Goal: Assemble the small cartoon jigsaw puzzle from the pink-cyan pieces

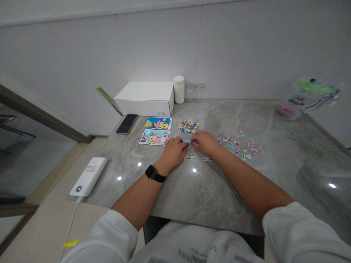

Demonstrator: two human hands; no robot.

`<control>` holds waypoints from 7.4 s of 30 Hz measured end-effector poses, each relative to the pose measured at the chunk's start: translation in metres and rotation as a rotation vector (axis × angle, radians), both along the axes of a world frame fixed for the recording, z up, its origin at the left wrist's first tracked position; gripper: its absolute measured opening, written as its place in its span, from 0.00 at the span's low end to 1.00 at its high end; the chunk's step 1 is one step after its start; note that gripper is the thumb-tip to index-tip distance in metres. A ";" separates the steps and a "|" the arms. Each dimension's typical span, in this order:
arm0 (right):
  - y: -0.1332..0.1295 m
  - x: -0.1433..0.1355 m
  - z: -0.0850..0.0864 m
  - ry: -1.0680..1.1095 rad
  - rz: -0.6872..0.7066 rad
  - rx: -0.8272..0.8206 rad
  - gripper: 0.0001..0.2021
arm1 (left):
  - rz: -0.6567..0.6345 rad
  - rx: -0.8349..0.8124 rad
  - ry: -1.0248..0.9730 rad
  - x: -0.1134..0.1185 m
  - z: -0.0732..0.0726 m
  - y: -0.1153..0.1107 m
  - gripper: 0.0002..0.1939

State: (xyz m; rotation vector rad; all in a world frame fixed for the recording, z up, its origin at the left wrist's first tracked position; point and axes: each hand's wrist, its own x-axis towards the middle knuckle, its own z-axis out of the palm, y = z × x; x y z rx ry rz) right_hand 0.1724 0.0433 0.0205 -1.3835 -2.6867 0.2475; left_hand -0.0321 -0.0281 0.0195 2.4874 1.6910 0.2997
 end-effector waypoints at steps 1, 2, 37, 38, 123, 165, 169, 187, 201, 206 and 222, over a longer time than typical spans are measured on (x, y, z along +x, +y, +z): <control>0.000 0.000 0.000 0.002 0.006 -0.001 0.11 | 0.000 0.003 -0.001 0.000 -0.001 0.000 0.19; 0.000 0.000 -0.001 0.004 0.011 -0.003 0.11 | -0.001 0.006 -0.002 0.000 -0.001 0.000 0.19; 0.012 0.015 -0.002 -0.010 -0.077 -0.082 0.12 | 0.000 0.009 0.022 0.007 -0.002 -0.001 0.25; 0.012 0.015 -0.002 -0.006 -0.080 -0.081 0.12 | -0.002 0.010 0.021 0.007 -0.001 -0.002 0.25; 0.030 0.047 0.009 -0.086 -0.137 -0.176 0.14 | 0.128 0.020 -0.030 -0.022 -0.007 0.022 0.13; -0.066 0.198 0.010 0.430 -0.717 0.247 0.12 | -0.066 -0.364 -0.231 -0.048 0.022 0.019 0.13; -0.065 0.212 0.008 0.466 -0.750 0.332 0.16 | 0.018 -0.133 -0.300 -0.038 0.024 0.019 0.17; -0.041 0.261 -0.036 0.627 -0.897 0.411 0.17 | 0.058 0.314 -0.713 -0.024 -0.008 0.028 0.14; -0.031 0.257 -0.046 0.591 -0.834 0.393 0.17 | 0.050 0.371 -0.801 -0.026 -0.013 0.036 0.16; -0.032 0.254 -0.044 0.575 -0.771 0.417 0.14 | 0.066 0.376 -0.821 -0.027 -0.014 0.037 0.16; -0.040 0.233 -0.036 0.390 -0.617 0.346 0.12 | 0.108 0.358 -0.827 -0.028 -0.012 0.033 0.15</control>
